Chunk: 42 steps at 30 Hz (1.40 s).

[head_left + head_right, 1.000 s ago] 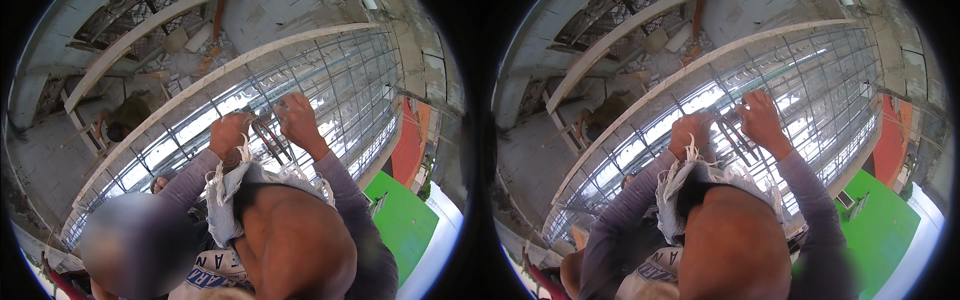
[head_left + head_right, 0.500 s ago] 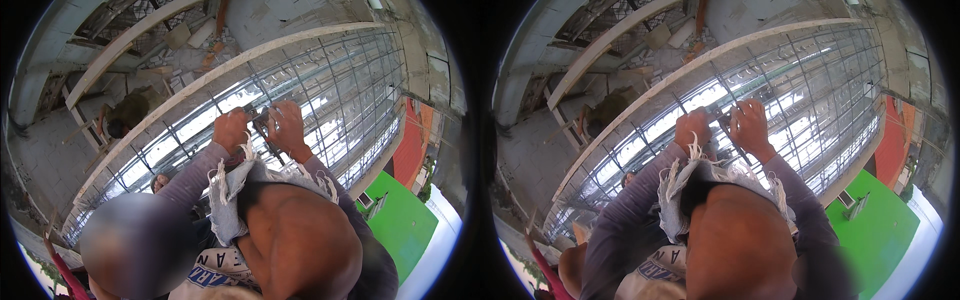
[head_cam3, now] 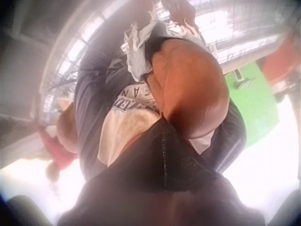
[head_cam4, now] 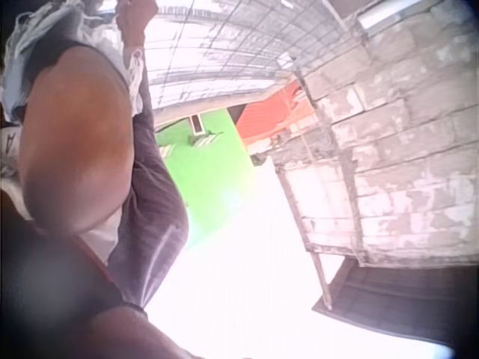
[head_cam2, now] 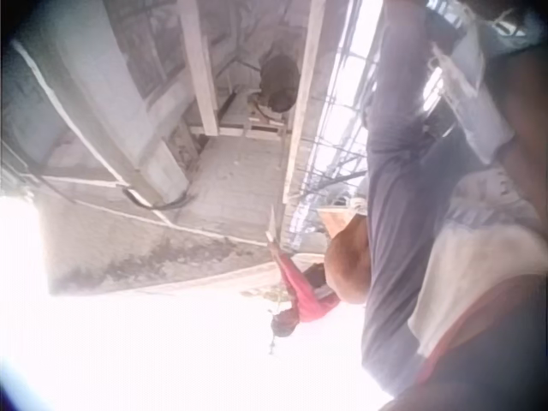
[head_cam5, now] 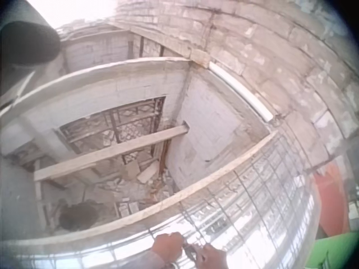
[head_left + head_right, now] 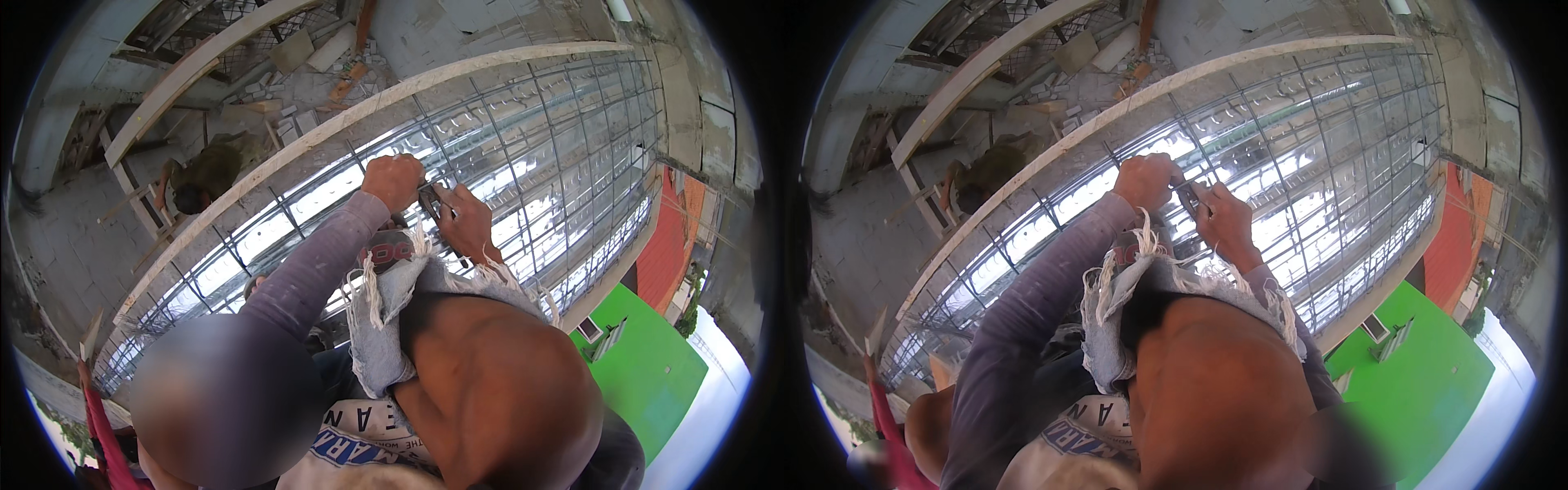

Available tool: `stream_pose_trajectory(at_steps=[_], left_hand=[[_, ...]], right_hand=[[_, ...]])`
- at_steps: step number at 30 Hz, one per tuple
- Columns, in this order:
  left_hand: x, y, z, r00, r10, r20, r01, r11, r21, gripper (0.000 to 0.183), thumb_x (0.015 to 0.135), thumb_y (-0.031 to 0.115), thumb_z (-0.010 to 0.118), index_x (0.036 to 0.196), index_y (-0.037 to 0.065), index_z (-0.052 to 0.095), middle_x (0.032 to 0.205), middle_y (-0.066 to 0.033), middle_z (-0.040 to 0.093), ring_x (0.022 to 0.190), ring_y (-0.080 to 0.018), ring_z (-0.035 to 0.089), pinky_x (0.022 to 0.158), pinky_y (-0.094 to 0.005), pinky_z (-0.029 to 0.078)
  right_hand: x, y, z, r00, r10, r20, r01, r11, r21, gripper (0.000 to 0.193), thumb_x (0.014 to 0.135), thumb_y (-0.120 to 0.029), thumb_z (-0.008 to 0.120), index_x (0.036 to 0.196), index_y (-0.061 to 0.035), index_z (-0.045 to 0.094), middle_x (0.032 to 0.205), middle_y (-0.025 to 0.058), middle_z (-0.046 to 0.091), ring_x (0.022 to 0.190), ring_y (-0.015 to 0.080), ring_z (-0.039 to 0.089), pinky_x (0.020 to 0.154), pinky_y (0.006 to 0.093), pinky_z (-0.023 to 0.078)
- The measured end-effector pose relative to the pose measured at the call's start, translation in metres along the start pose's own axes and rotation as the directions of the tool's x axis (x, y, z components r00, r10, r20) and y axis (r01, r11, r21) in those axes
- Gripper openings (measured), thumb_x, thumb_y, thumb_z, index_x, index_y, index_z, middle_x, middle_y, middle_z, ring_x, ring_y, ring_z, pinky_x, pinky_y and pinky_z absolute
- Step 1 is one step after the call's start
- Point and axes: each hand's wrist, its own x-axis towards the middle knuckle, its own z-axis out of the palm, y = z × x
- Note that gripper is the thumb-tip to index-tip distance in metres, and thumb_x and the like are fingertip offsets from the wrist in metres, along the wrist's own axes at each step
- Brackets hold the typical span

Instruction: The person is assembling a rebar grid on a construction site. They use pliers to bend and tie wire around the intersections of the rebar, securing the grid structure. The person works methodically, moving along the grid to tie multiple points.

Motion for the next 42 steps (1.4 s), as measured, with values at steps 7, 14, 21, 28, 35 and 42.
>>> stream_pose_trajectory(at_steps=[7,14,21,28,35,42], left_hand=[[0.002,0.007,0.001,0.997,-0.069,-0.025,0.07,0.997,0.019,0.024,0.077,0.011,0.074,0.099,0.018,0.082,0.102,-0.0076,0.076,0.101,-0.0317,0.074,0.088,-0.0471,0.059],[0.006,0.013,-0.004,0.996,-0.072,0.047,0.072,0.997,0.005,0.023,0.079,0.015,0.076,0.102,0.013,0.081,0.109,-0.0122,0.075,0.108,-0.0343,0.072,0.093,-0.0477,0.057],[0.005,0.027,0.007,0.997,-0.076,0.002,0.076,0.995,-0.062,0.035,0.084,0.02,0.078,0.116,0.008,0.075,0.113,-0.0151,0.074,0.111,-0.0359,0.071,0.096,-0.0492,0.057],[0.009,0.022,0.008,0.998,-0.061,0.002,0.061,0.992,-0.109,0.032,0.083,0.02,0.08,0.112,0.006,0.075,0.115,-0.0166,0.074,0.113,-0.0378,0.07,0.097,-0.049,0.057],[-0.024,0.045,-0.012,0.965,0.046,-0.257,-0.081,0.988,-0.128,0.025,0.082,0.006,0.07,0.106,0.002,0.074,0.104,-0.0173,0.071,0.103,-0.0394,0.071,0.09,-0.0493,0.058],[-0.023,0.051,-0.04,0.878,-0.225,-0.423,0.077,0.938,-0.338,0.033,0.088,0.01,0.07,0.12,0.001,0.072,0.119,-0.0178,0.07,0.109,-0.0397,0.068,0.1,-0.048,0.052]], right_hand=[[0.001,-0.003,0.001,0.995,0.004,0.098,0.009,0.99,-0.139,0.042,0.093,-0.011,0.065,0.135,-0.0116,0.068,0.107,0.016,0.062,0.073,0.0399,0.071,0.066,0.0494,0.059],[0.013,-0.025,-0.016,0.983,0.051,0.175,-0.009,0.972,-0.236,0.042,0.092,-0.014,0.068,0.134,-0.011,0.066,0.113,0.0184,0.06,0.082,0.0427,0.072,0.071,0.0531,0.061],[0.014,-0.025,-0.017,0.988,-0.08,0.129,0.113,0.956,-0.273,0.031,0.088,-0.016,0.074,0.117,-0.0047,0.073,0.12,0.0169,0.06,0.108,0.0372,0.067,0.077,0.0496,0.061],[0.017,-0.003,-0.025,0.947,-0.22,0.232,0.265,0.947,-0.182,0.028,0.091,-0.015,0.073,0.116,-0.0028,0.071,0.11,0.0119,0.065,0.103,0.0329,0.068,0.077,0.0448,0.06],[0.001,-0.018,-0.007,0.989,-0.113,0.098,0.127,0.98,-0.155,0.014,0.093,-0.01,0.068,0.106,-0.0065,0.065,0.099,0.0137,0.063,0.094,0.0322,0.071,0.072,0.0471,0.059],[-0.055,-0.018,0.002,0.985,0.098,0.139,-0.085,0.992,-0.091,0.018,0.093,-0.018,0.071,0.107,-0.0069,0.067,0.096,0.0146,0.067,0.094,0.035,0.073,0.077,0.0482,0.059]])
